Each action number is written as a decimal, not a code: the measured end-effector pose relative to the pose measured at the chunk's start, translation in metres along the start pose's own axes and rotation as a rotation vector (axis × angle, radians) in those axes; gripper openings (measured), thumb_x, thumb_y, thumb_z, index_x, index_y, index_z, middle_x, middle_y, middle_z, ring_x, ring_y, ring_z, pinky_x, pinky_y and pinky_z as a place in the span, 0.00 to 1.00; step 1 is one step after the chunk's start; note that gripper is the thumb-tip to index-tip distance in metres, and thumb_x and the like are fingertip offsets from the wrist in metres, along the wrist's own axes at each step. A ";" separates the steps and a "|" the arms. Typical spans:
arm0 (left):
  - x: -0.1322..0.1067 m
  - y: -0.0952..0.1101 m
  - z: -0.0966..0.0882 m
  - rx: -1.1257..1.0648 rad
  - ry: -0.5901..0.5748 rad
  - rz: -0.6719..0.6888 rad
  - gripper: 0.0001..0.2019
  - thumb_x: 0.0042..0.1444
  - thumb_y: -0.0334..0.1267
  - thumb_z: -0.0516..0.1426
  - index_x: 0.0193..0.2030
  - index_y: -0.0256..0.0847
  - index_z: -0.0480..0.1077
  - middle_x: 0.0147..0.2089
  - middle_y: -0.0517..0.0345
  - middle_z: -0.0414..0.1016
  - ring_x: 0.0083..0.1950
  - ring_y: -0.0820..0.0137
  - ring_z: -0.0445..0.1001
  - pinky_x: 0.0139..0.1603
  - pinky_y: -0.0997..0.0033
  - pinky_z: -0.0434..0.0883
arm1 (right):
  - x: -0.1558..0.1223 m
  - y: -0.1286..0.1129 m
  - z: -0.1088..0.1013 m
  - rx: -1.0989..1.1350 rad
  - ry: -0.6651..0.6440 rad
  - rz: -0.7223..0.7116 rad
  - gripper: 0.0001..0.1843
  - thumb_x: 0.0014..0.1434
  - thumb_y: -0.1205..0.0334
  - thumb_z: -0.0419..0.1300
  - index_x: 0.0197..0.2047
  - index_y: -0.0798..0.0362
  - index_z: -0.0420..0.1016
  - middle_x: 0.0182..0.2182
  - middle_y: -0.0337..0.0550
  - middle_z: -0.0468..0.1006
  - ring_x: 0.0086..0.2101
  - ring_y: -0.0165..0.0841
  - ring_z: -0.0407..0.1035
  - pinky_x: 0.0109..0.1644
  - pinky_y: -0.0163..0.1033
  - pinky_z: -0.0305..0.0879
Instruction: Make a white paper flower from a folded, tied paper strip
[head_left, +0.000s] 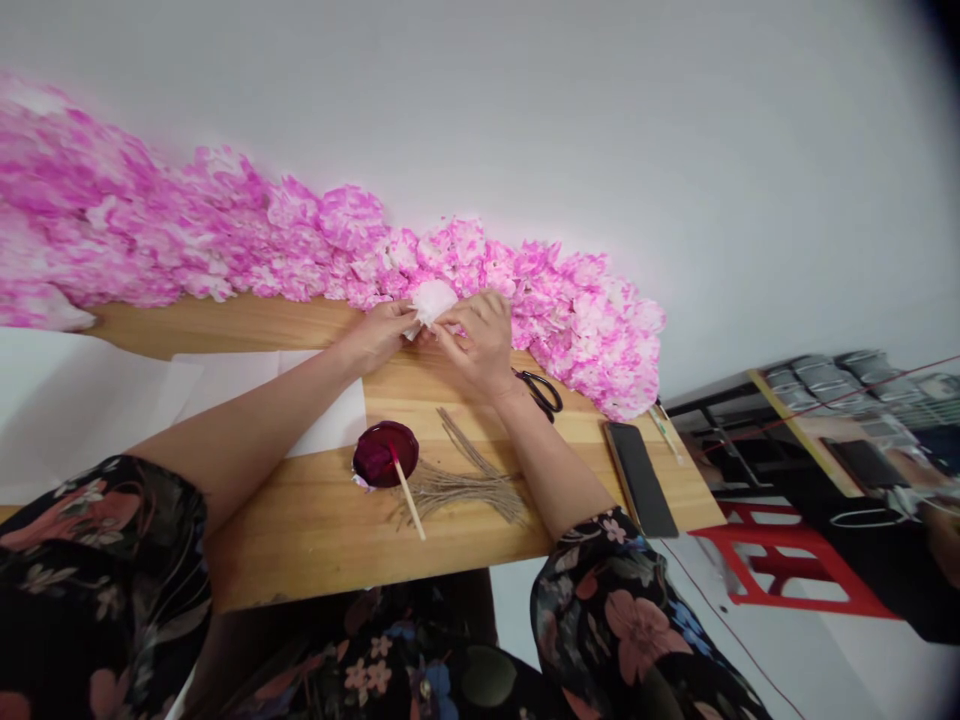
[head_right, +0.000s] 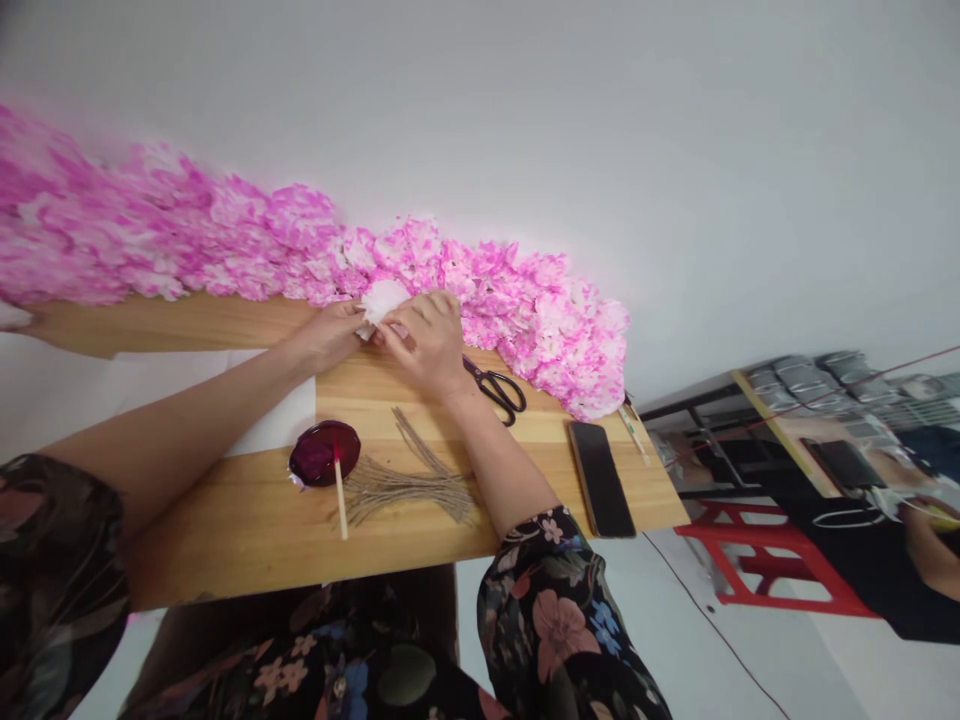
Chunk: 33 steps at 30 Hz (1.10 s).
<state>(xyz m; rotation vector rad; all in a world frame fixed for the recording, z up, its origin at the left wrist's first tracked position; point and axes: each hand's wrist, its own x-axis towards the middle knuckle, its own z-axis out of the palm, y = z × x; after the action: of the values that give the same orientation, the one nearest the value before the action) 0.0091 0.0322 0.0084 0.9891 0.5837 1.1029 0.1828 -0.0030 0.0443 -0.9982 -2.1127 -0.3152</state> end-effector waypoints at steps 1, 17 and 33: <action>0.000 0.000 0.000 -0.014 -0.003 0.001 0.09 0.49 0.31 0.70 0.25 0.36 0.74 0.23 0.59 0.73 0.25 0.74 0.70 0.30 0.74 0.66 | 0.001 0.000 -0.002 0.021 0.012 0.015 0.13 0.71 0.53 0.57 0.37 0.48 0.76 0.34 0.43 0.76 0.41 0.41 0.68 0.54 0.52 0.61; 0.001 0.004 0.001 -0.111 -0.008 -0.013 0.06 0.51 0.29 0.68 0.35 0.36 0.76 0.32 0.55 0.79 0.35 0.70 0.78 0.35 0.74 0.73 | -0.005 0.013 0.005 -0.033 0.158 0.103 0.15 0.73 0.52 0.53 0.41 0.48 0.77 0.37 0.43 0.78 0.41 0.40 0.70 0.53 0.51 0.62; 0.004 -0.003 -0.004 -0.132 -0.021 0.009 0.08 0.48 0.26 0.68 0.28 0.37 0.73 0.29 0.60 0.76 0.34 0.73 0.74 0.38 0.74 0.70 | -0.009 0.002 0.015 0.011 -0.025 -0.045 0.10 0.71 0.56 0.58 0.39 0.48 0.78 0.35 0.42 0.78 0.41 0.40 0.69 0.53 0.49 0.59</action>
<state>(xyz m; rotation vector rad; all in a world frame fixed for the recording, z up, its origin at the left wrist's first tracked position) 0.0092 0.0373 0.0041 0.8889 0.4837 1.1227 0.1794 0.0013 0.0275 -0.9539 -2.1593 -0.3143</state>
